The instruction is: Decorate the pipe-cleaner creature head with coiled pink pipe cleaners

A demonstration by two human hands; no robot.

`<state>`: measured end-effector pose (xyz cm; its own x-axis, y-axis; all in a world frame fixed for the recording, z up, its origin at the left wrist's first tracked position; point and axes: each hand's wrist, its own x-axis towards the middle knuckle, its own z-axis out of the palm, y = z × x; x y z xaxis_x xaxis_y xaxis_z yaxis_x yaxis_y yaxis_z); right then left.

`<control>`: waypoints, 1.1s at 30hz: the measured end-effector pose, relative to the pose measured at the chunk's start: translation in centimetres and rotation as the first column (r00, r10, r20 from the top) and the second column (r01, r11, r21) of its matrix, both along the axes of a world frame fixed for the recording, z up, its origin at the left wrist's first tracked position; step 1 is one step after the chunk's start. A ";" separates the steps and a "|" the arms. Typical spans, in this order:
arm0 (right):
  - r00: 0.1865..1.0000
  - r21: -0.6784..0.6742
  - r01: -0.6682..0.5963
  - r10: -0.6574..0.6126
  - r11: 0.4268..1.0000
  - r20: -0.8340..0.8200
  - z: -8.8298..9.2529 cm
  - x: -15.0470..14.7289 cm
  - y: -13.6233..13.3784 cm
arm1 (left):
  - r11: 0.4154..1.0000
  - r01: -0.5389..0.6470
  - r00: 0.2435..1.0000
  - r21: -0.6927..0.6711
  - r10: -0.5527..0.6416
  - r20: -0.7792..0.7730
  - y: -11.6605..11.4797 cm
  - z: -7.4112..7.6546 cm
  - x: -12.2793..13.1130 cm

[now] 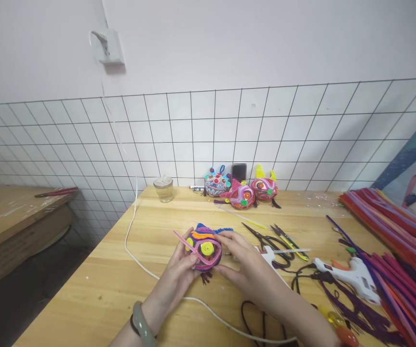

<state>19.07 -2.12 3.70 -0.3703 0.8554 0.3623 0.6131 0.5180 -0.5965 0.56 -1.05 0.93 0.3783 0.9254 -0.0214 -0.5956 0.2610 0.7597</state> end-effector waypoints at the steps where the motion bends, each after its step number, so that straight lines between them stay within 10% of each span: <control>1: 1.000 -0.002 0.003 -0.003 1.000 0.001 0.1 0.0 0.0 | 1.000 0.004 1.000 -0.005 -0.004 0.002 0.0 0.0 0.0; 33: 0.997 -0.027 -0.029 0.027 0.999 -0.066 -1.4 1.0 1.3 | 0.996 -0.062 0.994 0.068 0.068 -0.088 0.2 -0.4 0.1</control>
<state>20.04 -0.82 2.34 -0.3702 0.8550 0.3631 0.5578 0.5172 -0.6492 0.66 -0.89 0.52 0.3167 0.9485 0.0085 -0.5379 0.1722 0.8252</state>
